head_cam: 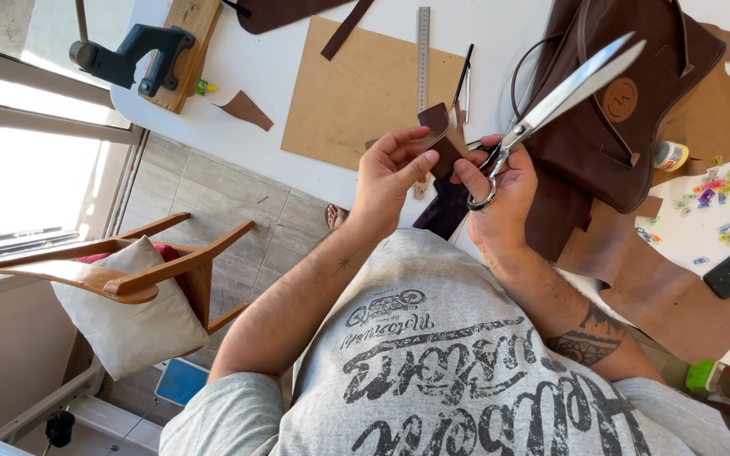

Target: Cutting and trimming leather pieces with scissors and inspecting a finished leather bag on a workshop table.

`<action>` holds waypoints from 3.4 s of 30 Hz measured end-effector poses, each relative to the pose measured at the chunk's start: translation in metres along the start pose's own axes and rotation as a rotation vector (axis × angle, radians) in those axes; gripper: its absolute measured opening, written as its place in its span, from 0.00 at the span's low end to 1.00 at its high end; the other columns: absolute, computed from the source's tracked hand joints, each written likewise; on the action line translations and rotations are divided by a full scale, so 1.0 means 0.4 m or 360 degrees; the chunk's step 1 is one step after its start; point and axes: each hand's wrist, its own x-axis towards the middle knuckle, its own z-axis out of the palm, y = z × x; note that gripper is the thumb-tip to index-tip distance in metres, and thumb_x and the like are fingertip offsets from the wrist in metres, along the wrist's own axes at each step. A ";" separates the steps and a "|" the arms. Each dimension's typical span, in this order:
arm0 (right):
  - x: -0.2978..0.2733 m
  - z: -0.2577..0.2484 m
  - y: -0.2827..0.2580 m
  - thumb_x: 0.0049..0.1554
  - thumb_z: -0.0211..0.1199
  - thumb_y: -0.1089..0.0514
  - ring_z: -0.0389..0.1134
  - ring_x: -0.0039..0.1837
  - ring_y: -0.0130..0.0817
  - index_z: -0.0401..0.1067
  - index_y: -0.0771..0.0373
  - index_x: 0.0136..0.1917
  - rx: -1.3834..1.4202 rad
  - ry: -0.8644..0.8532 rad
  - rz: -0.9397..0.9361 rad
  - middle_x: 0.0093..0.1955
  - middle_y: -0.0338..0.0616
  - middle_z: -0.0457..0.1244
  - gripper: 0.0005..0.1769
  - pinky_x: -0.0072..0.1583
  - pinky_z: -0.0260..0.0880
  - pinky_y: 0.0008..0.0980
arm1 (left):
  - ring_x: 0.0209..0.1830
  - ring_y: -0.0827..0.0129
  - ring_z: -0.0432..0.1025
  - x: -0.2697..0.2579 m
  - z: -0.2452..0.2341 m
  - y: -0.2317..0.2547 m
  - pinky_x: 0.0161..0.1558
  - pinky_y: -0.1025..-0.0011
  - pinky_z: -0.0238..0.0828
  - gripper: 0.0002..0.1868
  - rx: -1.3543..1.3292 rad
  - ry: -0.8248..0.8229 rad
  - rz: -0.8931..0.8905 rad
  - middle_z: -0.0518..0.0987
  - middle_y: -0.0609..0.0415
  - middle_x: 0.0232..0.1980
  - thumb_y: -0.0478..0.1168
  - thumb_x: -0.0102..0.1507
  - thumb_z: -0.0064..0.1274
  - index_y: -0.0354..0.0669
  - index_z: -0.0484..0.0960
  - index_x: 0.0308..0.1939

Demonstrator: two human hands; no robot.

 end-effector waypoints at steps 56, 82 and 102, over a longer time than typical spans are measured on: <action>-0.007 -0.054 -0.073 0.52 0.71 0.63 0.61 0.32 0.29 0.76 0.68 0.50 -0.0781 -0.1062 0.0010 0.29 0.42 0.64 0.13 0.40 0.65 0.30 | 0.32 0.60 0.83 0.064 -0.012 0.120 0.36 0.71 0.86 0.08 0.0503 -0.0138 0.0080 0.84 0.36 0.40 0.27 0.64 0.59 0.26 0.82 0.46; -0.034 -0.075 -0.037 0.51 0.69 0.66 0.58 0.30 0.30 0.77 0.67 0.47 -0.0950 -0.0989 -0.0096 0.27 0.43 0.64 0.08 0.37 0.62 0.27 | 0.33 0.58 0.84 0.064 -0.026 0.107 0.38 0.67 0.86 0.08 0.0485 -0.0190 0.0088 0.83 0.36 0.39 0.25 0.63 0.58 0.27 0.82 0.47; -0.047 -0.073 -0.039 0.52 0.71 0.64 0.60 0.28 0.31 0.76 0.67 0.45 -0.0997 -0.0971 -0.0107 0.26 0.44 0.63 0.07 0.35 0.64 0.28 | 0.32 0.61 0.83 0.055 -0.038 0.099 0.35 0.70 0.86 0.08 0.0434 -0.0195 0.0066 0.84 0.36 0.38 0.25 0.62 0.60 0.25 0.82 0.45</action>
